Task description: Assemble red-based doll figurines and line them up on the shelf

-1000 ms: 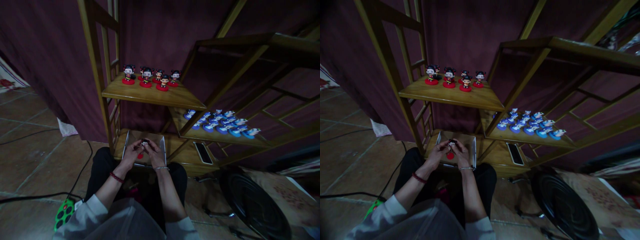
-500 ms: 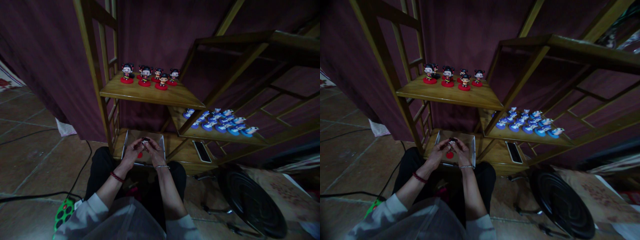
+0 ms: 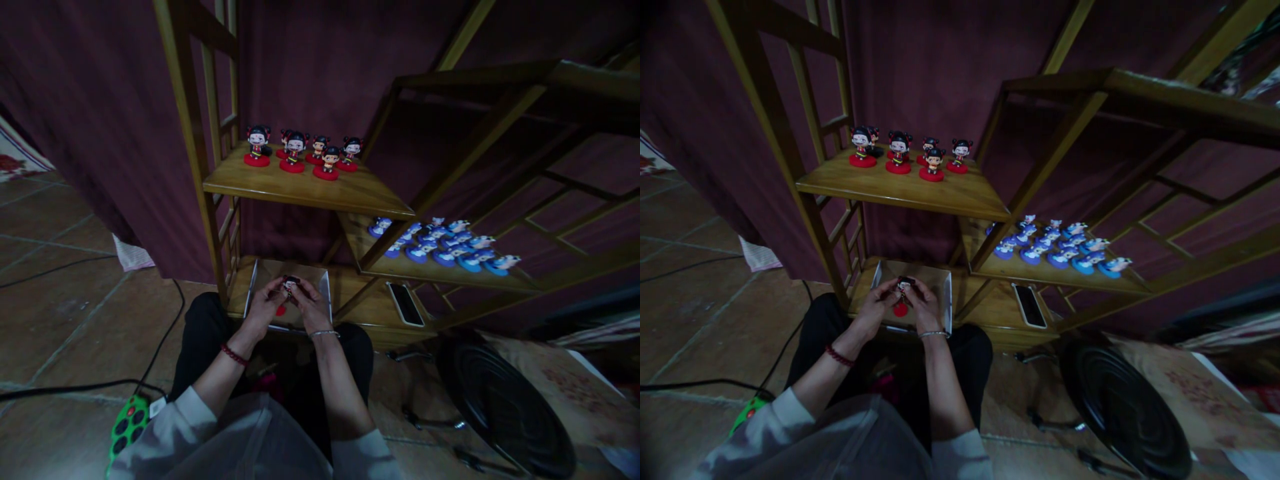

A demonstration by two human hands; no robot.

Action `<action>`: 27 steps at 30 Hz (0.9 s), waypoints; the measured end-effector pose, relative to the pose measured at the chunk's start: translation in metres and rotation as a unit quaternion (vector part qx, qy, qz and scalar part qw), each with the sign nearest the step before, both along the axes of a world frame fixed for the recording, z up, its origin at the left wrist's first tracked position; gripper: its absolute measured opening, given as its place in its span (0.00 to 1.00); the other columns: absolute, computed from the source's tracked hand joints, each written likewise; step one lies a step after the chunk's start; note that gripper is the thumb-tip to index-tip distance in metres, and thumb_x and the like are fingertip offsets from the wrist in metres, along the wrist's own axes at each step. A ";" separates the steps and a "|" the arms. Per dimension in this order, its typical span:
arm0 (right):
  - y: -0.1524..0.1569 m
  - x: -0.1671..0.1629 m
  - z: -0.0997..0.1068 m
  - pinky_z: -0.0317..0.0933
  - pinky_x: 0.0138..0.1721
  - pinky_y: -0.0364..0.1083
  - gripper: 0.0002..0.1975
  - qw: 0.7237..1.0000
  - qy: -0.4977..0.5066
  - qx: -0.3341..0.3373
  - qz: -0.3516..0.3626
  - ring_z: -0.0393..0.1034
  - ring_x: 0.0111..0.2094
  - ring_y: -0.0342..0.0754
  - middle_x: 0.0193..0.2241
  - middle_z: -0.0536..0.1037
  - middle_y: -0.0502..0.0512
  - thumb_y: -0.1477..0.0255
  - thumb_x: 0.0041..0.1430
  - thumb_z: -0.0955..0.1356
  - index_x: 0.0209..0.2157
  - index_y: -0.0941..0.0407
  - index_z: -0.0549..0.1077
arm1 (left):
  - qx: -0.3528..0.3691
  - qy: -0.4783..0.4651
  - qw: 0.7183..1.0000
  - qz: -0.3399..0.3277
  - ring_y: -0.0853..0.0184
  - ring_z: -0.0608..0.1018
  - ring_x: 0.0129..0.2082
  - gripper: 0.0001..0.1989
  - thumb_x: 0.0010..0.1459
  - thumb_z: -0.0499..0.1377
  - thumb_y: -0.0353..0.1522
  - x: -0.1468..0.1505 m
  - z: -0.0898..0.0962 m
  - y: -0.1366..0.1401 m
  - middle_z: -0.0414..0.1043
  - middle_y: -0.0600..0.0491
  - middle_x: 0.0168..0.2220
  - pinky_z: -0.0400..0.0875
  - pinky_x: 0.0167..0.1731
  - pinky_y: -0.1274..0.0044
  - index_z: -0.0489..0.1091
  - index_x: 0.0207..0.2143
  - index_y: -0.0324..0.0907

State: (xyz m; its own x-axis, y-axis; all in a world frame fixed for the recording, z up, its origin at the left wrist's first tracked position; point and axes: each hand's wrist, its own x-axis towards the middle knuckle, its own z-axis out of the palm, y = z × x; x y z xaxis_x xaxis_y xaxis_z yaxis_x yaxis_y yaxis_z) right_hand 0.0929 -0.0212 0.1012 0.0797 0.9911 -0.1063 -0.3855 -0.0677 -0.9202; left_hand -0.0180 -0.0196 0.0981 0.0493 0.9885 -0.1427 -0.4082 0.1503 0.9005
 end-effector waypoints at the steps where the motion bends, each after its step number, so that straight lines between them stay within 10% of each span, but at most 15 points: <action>1: 0.000 0.000 0.000 0.65 0.39 0.46 0.17 1.000 0.002 0.000 0.001 0.71 0.37 0.46 0.36 0.78 0.52 0.65 0.40 0.73 0.35 0.54 0.75 | -0.003 -0.007 1.000 0.000 0.72 0.70 0.27 0.23 0.38 0.67 0.36 0.000 0.000 0.000 0.73 0.53 0.30 0.65 0.29 0.80 0.73 0.40 0.38; 27: 0.004 -0.004 -0.012 0.63 0.32 0.42 0.18 0.997 0.013 -0.078 -0.019 0.71 0.30 0.43 0.31 0.78 0.51 0.64 0.37 0.74 0.33 0.55 0.75 | -0.022 -0.013 1.000 -0.010 0.74 0.70 0.25 0.26 0.41 0.65 0.36 -0.005 -0.016 0.004 0.72 0.53 0.29 0.65 0.26 0.80 0.69 0.45 0.37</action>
